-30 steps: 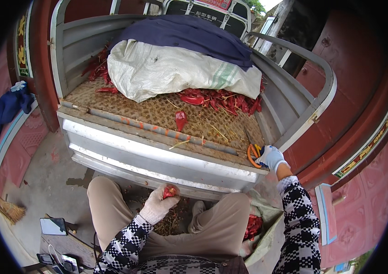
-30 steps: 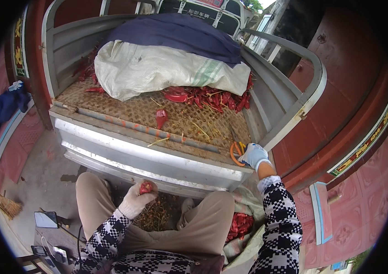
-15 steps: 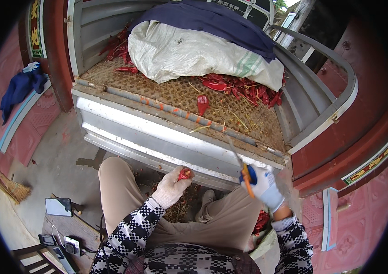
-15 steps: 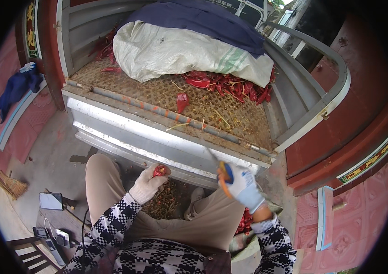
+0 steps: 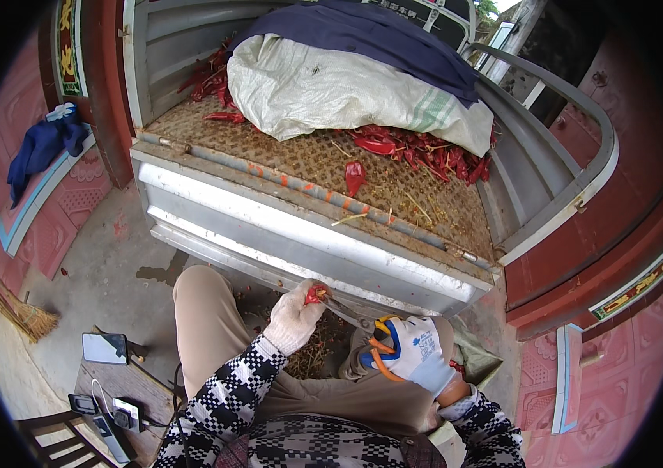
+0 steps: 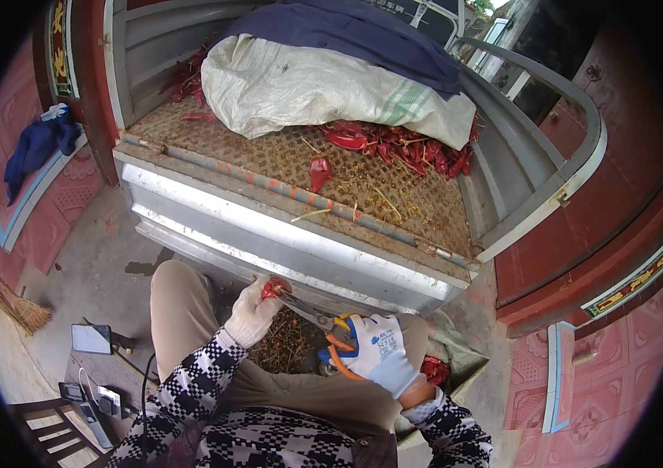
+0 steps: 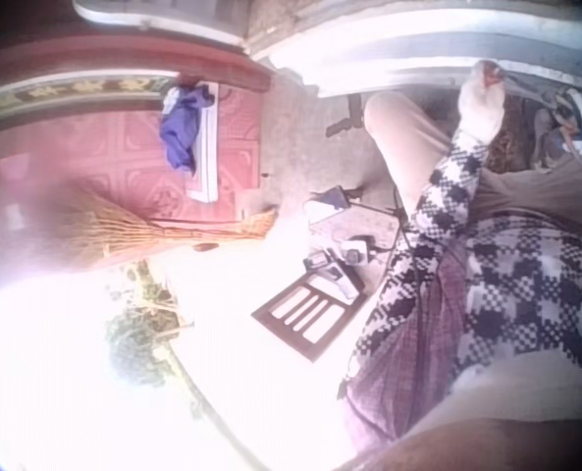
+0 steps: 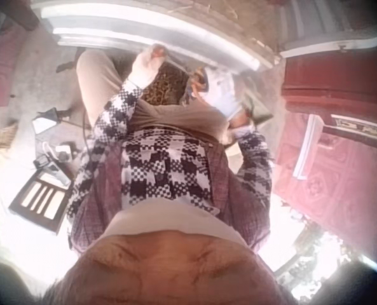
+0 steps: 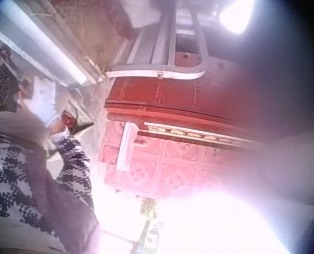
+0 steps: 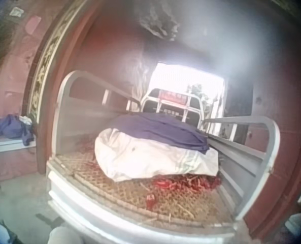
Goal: The person sits at the back of a small truck and uses scissors to trim the stems off red chili peppers. They handle the peppers one at a time, cutting the stems and placing the trimmed peppers into a sack on the ground.
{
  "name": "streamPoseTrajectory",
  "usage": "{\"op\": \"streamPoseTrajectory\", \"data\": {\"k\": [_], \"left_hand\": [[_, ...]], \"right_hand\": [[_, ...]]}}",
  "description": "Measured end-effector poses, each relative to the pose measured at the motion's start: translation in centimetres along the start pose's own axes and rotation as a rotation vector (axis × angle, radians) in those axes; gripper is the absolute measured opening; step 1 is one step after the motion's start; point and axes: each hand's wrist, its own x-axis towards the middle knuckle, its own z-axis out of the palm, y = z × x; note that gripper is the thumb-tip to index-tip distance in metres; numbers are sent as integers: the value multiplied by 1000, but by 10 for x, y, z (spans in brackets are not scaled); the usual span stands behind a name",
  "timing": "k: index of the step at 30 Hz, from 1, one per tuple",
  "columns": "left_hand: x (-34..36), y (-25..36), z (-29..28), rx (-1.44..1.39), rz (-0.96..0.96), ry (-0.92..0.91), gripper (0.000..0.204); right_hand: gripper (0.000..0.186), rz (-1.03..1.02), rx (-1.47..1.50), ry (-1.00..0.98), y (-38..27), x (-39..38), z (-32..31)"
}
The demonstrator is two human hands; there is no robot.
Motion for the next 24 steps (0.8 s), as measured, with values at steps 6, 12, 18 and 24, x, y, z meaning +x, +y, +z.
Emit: {"op": "streamPoseTrajectory", "data": {"k": [6, 12, 18, 24], "left_hand": [[3, 5, 1, 218, 65, 81, 23], [1, 7, 1, 171, 12, 104, 23], [2, 1, 2, 121, 27, 124, 19], [-5, 8, 0, -462, -79, 14, 19]], "right_hand": [[52, 109, 268, -129, -4, -2, 14], [60, 109, 0, -59, -14, 1, 20], [46, 206, 159, -191, -21, 8, 26], [34, 267, 1387, -377, -21, -9, 57]]}}
